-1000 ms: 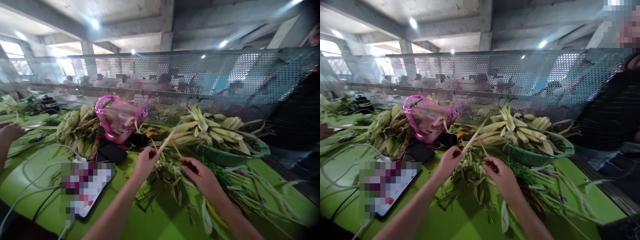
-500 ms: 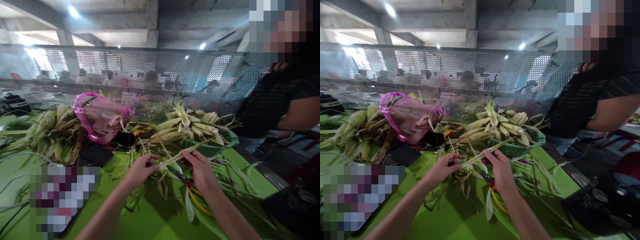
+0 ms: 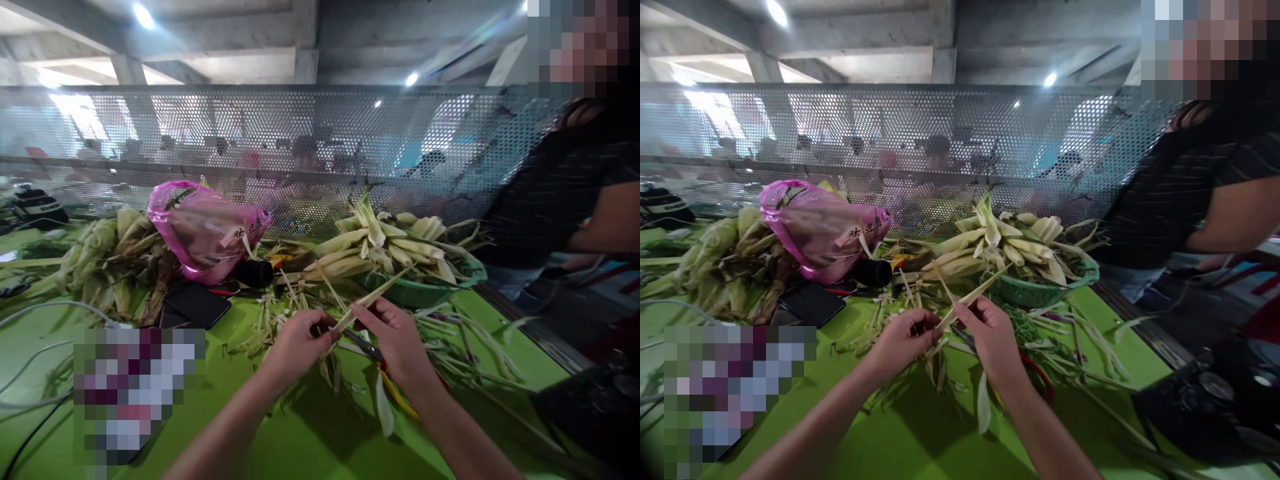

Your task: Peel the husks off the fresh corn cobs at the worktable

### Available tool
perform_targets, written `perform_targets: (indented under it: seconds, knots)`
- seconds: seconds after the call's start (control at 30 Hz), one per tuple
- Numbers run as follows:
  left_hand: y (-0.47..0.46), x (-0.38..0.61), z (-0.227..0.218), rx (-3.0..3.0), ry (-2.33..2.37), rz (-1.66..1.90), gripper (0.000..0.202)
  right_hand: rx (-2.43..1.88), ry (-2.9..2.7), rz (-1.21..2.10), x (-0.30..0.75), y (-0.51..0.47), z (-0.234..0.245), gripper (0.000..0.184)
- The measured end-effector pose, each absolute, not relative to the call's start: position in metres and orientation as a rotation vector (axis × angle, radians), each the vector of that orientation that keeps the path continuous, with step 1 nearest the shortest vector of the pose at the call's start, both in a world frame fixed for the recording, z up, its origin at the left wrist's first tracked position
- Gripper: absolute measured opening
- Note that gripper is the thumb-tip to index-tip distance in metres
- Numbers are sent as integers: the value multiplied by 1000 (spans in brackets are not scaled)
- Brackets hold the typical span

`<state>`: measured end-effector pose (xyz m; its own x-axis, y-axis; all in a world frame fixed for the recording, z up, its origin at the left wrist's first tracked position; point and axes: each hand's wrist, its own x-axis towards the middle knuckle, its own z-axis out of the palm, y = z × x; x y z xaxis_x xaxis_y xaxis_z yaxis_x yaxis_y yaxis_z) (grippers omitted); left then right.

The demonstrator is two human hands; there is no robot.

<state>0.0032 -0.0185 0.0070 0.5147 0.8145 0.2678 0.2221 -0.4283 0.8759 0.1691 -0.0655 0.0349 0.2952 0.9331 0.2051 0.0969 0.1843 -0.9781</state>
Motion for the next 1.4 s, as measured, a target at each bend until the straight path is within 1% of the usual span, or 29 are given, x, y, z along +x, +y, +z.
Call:
perform_targets:
  seconds: [0.1, 0.27, 0.33, 0.47, 0.57, 0.63, 0.67, 0.8, 0.87, 1.0, 1.23, 1.3, 1.4]
  knots:
    - [-19, 7, 6, 1761, 865, 873, 13, -1242, -1140, 848, 164, -66, 32, 31]
    - [-21, 5, 12, 1568, 805, 836, 21, -1252, -1139, 915, 163, -64, 27, 30]
    - [-22, 4, 14, 1538, 766, 809, 19, -1256, -1143, 920, 163, -64, 26, 28]
    - [-24, 5, 12, 1407, 706, 730, 10, -1266, -1154, 879, 164, -65, 27, 27]
    - [-23, 6, 11, 1255, 723, 735, 16, -1283, -1159, 843, 163, -66, 29, 33]
    - [-21, 6, 11, 1142, 736, 797, 20, -1287, -1208, 771, 164, -66, 30, 37]
    - [-20, 5, 12, 1094, 746, 837, 21, -1289, -1260, 721, 164, -67, 31, 36]
    - [-14, 3, 12, 981, 783, 985, 21, -1254, -1587, 529, 162, -69, 31, 16]
    - [-12, 2, 11, 949, 780, 1024, 20, -1197, -1747, 475, 158, -70, 30, 10]
    - [-11, 0, 10, 929, 757, 1037, 22, -1136, -1910, 428, 153, -70, 29, 15]
    - [-14, -1, 12, 897, 718, 1022, 25, -1187, -1863, 406, 153, -66, 26, 6]
    - [-15, -1, 13, 895, 716, 1008, 28, -1210, -1812, 441, 153, -66, 25, 8]
    - [-17, 0, 15, 894, 727, 980, 30, -1286, -1717, 518, 151, -66, 25, 19]
